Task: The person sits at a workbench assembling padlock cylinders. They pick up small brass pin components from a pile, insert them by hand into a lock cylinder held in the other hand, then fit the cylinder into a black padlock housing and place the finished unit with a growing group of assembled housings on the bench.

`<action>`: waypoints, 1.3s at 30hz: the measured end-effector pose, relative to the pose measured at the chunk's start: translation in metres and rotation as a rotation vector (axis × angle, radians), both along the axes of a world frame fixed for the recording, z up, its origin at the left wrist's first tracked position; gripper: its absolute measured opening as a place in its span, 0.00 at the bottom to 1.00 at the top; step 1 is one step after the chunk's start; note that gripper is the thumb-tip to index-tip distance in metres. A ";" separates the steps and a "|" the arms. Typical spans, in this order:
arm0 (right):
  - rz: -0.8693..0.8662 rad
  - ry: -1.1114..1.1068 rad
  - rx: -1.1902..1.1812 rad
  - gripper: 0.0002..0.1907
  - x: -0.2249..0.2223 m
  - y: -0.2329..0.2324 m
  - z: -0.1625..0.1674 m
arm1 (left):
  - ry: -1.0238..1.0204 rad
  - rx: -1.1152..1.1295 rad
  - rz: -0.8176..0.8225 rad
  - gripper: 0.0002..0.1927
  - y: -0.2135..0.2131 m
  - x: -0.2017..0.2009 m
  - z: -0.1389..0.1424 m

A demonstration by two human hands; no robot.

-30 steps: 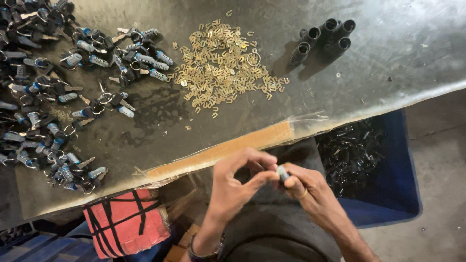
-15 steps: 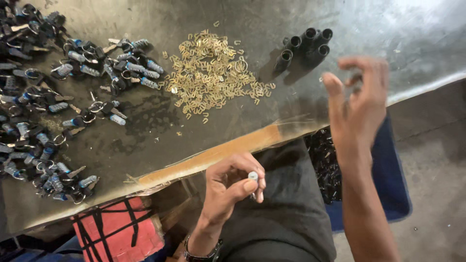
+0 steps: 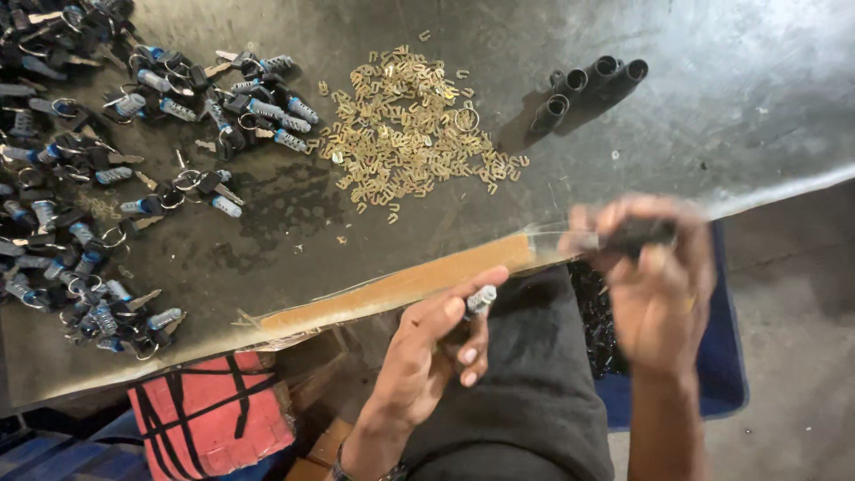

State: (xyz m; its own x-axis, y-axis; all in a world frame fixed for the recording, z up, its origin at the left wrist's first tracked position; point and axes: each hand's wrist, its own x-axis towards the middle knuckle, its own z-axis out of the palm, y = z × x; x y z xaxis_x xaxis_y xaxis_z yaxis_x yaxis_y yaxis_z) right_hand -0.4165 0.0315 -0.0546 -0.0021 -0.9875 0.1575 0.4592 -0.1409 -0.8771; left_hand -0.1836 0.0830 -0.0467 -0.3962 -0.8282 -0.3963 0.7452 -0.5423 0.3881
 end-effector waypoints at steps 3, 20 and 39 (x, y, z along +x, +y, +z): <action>-0.006 -0.070 0.069 0.24 0.015 0.031 -0.009 | -0.003 0.050 -0.044 0.29 0.005 0.003 0.000; -0.151 -0.099 0.258 0.19 0.054 0.069 -0.005 | -0.253 -0.329 -0.254 0.24 0.029 -0.012 -0.005; -0.063 0.871 0.165 0.11 0.017 0.082 0.001 | -1.347 -1.072 -0.192 0.12 0.021 -0.012 0.027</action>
State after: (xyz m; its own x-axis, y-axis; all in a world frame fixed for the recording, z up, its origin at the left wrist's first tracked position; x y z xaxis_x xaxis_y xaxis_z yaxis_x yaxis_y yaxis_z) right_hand -0.3992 0.1133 -0.0537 -0.0034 -0.9999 -0.0157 -0.3852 0.0158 -0.9227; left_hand -0.1957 0.1037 -0.0193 -0.3934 -0.9078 0.1453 -0.4181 0.3174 0.8511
